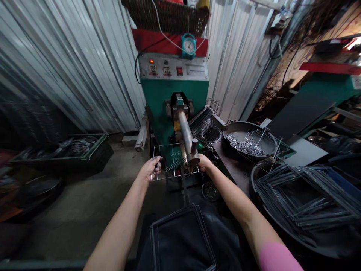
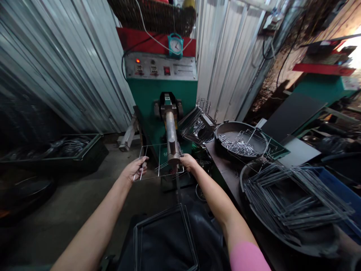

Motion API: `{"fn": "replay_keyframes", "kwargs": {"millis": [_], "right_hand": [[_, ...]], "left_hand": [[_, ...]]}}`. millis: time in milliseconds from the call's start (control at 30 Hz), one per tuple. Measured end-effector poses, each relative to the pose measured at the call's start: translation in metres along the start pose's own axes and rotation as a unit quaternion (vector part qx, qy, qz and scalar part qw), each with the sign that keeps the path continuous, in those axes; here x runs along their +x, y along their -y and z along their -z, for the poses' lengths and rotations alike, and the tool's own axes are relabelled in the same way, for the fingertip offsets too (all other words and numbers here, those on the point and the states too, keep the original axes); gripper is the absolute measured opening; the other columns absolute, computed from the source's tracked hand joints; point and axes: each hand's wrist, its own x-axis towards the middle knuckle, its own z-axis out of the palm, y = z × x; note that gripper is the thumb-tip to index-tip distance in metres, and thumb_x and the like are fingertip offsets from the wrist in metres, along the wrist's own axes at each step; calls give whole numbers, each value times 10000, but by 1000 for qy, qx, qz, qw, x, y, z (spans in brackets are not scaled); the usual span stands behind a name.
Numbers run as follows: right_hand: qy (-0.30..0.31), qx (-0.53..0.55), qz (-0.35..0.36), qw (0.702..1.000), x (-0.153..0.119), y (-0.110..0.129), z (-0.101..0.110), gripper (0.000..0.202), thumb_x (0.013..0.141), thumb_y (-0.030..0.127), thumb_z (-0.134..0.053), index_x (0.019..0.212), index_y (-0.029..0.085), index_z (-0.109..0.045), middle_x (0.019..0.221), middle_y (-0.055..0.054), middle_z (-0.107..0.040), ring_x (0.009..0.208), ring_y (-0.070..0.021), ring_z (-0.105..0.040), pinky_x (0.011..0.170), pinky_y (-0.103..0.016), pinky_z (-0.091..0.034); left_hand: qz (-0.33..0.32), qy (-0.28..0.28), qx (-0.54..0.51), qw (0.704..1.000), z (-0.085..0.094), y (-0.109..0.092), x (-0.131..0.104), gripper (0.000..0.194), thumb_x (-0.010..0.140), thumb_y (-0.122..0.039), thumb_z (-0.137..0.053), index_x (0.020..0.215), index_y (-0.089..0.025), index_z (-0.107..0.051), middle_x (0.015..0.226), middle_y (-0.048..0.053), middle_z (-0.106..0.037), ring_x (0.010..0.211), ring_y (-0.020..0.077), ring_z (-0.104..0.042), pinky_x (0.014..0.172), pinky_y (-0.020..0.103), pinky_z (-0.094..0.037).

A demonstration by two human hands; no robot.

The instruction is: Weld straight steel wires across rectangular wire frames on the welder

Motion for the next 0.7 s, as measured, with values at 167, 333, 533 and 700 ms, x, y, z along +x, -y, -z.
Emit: {"fn": "replay_keyframes", "kwargs": {"millis": [167,333,533,700], "right_hand": [[-8,19,-22,1000,1,3,-2,203,542,268,-689,523,148,-526,348,56,-450,319,-54,-363,345,-180,-301],[-11,23,-19,999,3,5,-4,218,544,294,-676,521,149,-515,371,56,-458,331,-52,-357,358,-182,-298],[14,2,34,999,-22,-4,6,184,528,269,-680,620,135,-594,518,40,-559,469,-73,-462,486,-190,-367],[-59,-66,68,994,-33,-45,25,213,517,291,-698,655,144,-629,635,19,-602,647,-122,-534,631,-224,-400]], "left_hand": [[11,-7,-4,1000,1,1,3,142,715,-246,-570,748,-151,-470,407,-82,-386,278,17,-269,298,111,-159],[-5,-9,2,1000,-1,-2,4,155,698,-252,-579,745,-151,-471,406,-84,-383,281,20,-275,299,114,-168],[-87,-13,62,994,4,27,-21,280,684,-411,-574,818,-180,-487,456,-78,-448,300,28,-308,302,126,-190],[-78,-5,122,989,13,94,-23,365,680,-503,-540,816,-165,-508,538,-35,-526,445,69,-471,426,163,-350]]}}
